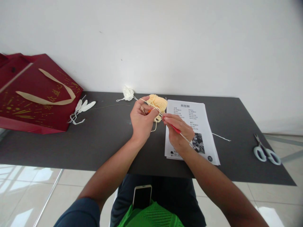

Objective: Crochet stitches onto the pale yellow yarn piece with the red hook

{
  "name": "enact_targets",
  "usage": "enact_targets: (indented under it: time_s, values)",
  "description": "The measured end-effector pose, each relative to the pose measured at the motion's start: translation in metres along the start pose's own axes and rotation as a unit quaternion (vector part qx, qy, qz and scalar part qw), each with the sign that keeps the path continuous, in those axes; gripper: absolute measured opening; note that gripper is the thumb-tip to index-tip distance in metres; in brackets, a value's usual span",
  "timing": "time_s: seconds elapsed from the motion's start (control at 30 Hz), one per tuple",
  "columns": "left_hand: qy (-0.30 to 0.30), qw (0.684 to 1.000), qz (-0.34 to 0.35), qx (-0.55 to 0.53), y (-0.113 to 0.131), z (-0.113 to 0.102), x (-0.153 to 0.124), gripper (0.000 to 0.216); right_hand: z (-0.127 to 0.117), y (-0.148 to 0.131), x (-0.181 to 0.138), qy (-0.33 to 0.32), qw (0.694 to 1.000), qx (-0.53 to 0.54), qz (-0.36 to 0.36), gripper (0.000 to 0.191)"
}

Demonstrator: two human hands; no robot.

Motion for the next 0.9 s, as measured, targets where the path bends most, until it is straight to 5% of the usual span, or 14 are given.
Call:
enact_targets:
  time_s: [0.33,0.63,0.9]
  values:
    - [-0.071,0.966,-0.198,-0.149,-0.004,0.01,0.0,0.058,-0.001,0.004,0.001,-0.006,1.0,-0.02,-0.02,0.032]
    - [-0.118,0.962,-0.205,-0.136,-0.007,0.012,-0.001,0.062,0.0,0.023,0.014,0.063,0.973,0.165,0.147,0.009]
    - [-0.108,0.974,-0.194,-0.047,-0.011,0.009,0.001,0.076,-0.012,0.012,0.021,0.049,0.993,0.078,0.076,0.007]
Point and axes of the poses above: each hand's wrist, its own x-axis towards the middle knuckle, its own z-axis out of the palm, y = z × x, the point moved 5 cm from there along x, towards the middle knuckle, and after that the axes turned 1 degree about y, right-handed, at the moved point
